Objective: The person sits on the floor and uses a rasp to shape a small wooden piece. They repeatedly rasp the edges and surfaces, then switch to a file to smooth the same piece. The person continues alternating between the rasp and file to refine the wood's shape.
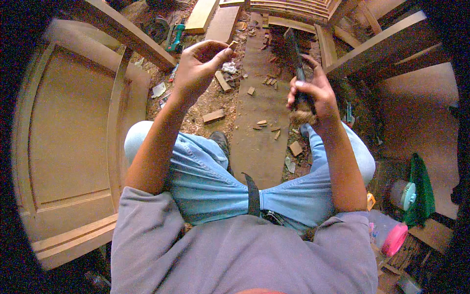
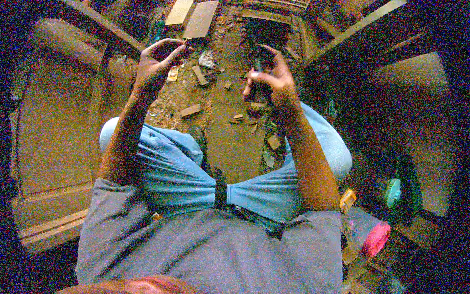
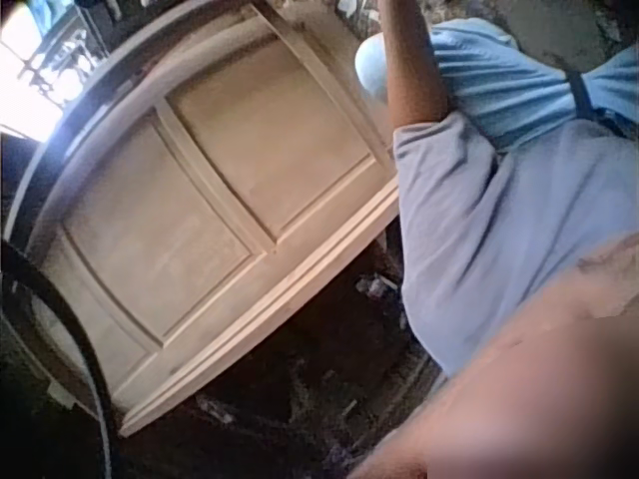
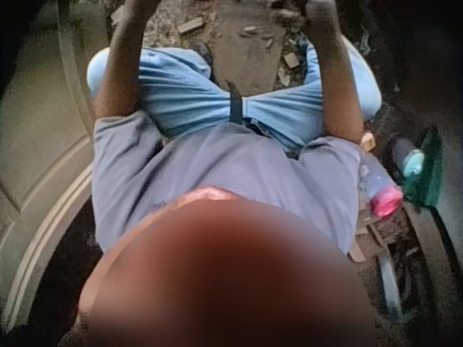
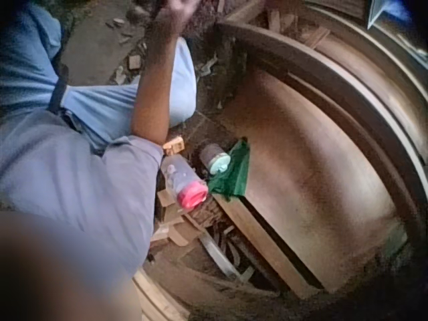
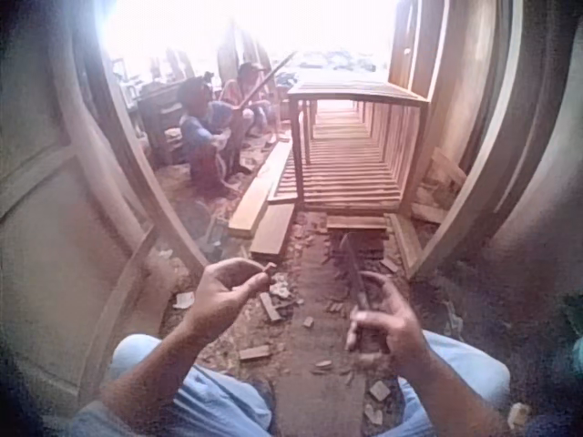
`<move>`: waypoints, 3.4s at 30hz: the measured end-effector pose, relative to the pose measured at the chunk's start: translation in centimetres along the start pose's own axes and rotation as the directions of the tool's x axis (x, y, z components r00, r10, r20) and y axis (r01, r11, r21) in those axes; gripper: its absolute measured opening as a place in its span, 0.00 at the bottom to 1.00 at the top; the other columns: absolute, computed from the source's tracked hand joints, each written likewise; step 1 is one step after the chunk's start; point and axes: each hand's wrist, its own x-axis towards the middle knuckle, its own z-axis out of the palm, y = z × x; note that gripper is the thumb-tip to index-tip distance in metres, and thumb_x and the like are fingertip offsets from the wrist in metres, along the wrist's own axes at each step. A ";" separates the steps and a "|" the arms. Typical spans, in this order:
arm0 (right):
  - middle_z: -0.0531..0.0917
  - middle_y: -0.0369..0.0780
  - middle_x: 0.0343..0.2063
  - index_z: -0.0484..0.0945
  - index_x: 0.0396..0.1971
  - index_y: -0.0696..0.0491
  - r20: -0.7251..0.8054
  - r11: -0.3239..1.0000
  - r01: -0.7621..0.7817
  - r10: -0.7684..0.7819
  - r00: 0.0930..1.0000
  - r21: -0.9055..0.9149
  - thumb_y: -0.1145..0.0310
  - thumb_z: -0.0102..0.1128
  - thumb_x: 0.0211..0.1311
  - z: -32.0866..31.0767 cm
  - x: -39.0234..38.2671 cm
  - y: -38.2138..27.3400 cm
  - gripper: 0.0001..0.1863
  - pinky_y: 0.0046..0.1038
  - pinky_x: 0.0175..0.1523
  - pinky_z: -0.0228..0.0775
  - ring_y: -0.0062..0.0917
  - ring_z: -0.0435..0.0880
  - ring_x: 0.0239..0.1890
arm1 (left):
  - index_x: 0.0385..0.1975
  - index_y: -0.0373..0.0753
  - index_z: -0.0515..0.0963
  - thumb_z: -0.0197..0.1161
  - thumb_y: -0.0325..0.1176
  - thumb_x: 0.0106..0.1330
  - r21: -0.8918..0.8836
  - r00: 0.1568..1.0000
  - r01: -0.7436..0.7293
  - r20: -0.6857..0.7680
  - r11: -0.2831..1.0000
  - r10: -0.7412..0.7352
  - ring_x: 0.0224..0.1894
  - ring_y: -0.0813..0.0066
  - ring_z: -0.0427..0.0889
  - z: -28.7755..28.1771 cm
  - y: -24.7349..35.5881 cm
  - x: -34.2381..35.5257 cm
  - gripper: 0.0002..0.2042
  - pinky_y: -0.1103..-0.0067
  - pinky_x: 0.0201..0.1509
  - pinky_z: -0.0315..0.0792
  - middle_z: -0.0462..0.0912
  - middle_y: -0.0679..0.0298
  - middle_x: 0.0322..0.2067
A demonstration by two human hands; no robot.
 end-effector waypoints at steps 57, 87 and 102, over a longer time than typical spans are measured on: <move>0.74 0.39 0.22 0.62 0.63 0.46 -0.250 0.982 0.178 -0.156 0.956 0.069 0.66 0.44 0.69 -9.4 1.6 -2.4 0.22 0.27 0.22 0.70 0.24 0.73 0.16 | 0.31 0.36 0.83 0.66 0.30 0.56 0.385 0.969 -0.204 0.213 0.900 0.128 0.27 0.71 0.83 6.6 -4.8 3.7 0.06 0.76 0.34 0.75 0.84 0.56 0.28; 0.74 0.31 0.17 0.67 0.62 0.49 0.082 0.887 0.095 -0.065 0.995 -0.452 0.75 0.52 0.62 -0.5 -0.5 0.5 0.26 0.17 0.20 0.63 0.12 0.69 0.15 | 0.40 0.34 0.82 0.66 0.37 0.61 -0.179 0.971 0.191 0.181 0.965 -0.158 0.30 0.85 0.78 5.1 -2.8 4.5 0.14 0.87 0.35 0.70 0.83 0.67 0.30; 0.71 0.31 0.16 0.67 0.62 0.48 -0.093 0.944 0.016 -0.049 0.994 -0.328 0.74 0.52 0.63 -0.9 -0.3 0.5 0.26 0.17 0.20 0.63 0.13 0.68 0.16 | 0.40 0.34 0.81 0.66 0.37 0.61 -0.118 0.970 0.160 0.203 0.980 -0.134 0.30 0.85 0.78 5.2 -2.8 4.3 0.14 0.86 0.34 0.71 0.83 0.67 0.30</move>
